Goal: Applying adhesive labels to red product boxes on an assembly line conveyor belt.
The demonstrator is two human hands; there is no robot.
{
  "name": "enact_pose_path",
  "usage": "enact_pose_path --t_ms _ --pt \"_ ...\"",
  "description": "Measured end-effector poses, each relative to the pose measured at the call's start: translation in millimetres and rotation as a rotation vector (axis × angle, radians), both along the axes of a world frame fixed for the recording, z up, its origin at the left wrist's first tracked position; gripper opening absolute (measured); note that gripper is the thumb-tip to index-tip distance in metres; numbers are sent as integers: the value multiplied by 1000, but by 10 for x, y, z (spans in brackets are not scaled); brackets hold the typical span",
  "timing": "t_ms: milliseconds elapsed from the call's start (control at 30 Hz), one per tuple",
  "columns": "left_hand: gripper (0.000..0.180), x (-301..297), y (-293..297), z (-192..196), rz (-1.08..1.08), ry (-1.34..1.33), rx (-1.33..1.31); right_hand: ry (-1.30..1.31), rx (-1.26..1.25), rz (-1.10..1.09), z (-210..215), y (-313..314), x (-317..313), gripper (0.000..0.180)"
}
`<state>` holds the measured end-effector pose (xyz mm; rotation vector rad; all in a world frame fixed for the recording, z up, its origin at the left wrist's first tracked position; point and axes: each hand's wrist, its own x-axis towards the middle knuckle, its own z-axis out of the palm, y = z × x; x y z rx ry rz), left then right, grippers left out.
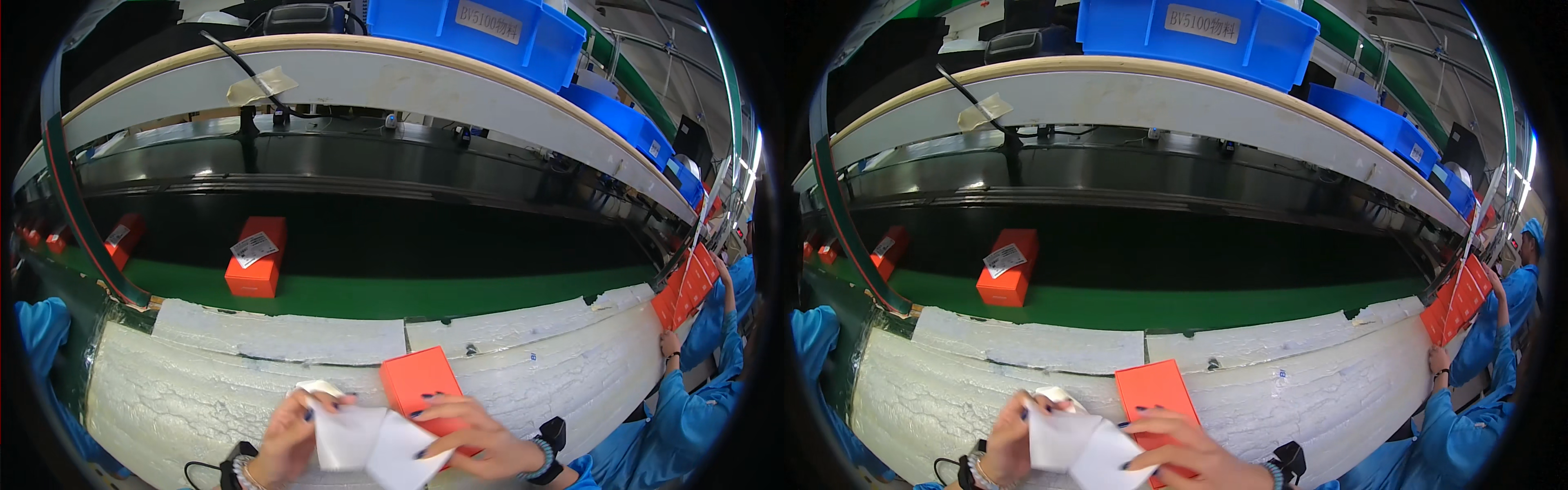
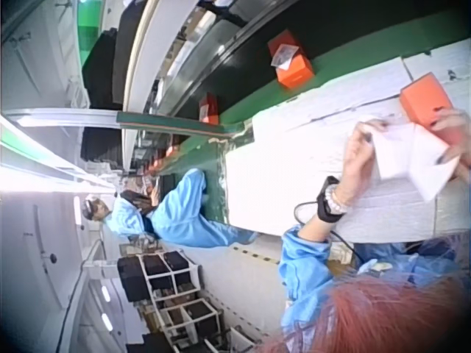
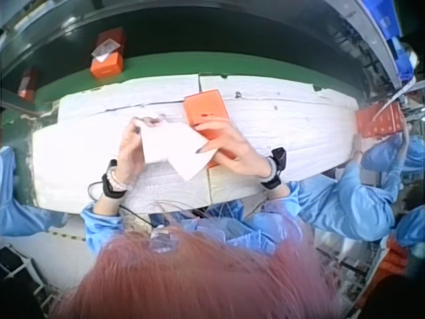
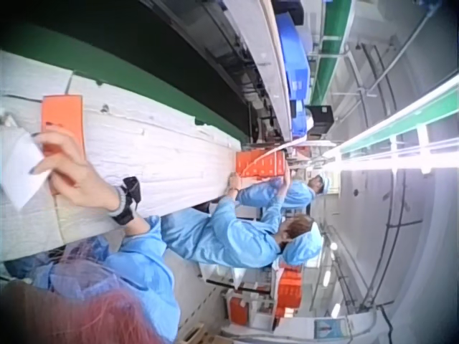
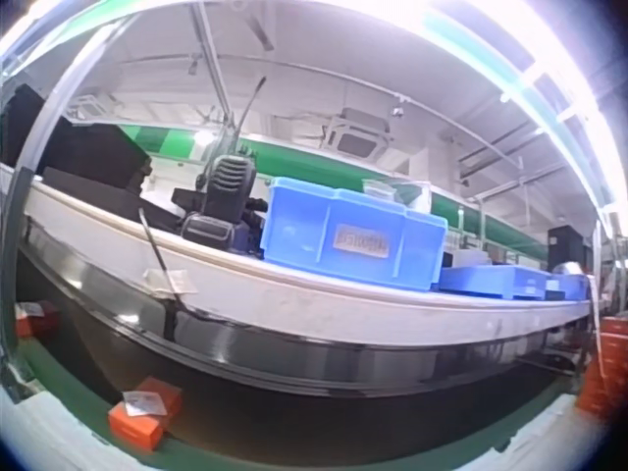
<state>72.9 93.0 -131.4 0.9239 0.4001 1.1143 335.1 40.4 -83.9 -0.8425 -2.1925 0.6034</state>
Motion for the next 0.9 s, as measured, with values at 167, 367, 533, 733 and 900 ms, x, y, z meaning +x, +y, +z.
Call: enact_pose_path --t_ms 167,367,533,733,900 --pt "16 -257 384 -231 276 661 437 443 -41 50 -198 13 419 45" --pt "21 -149 371 -175 118 1129 824 309 -522 -316 -6 8 441 56" --pt "21 -90 322 -88 3 1297 740 38 -527 -274 -34 146 343 48" --pt "21 -56 309 -181 180 1337 1059 -202 -610 -180 -84 175 241 44" --pt "25 4 187 -177 468 1240 1402 -218 -540 -192 -177 177 254 46"
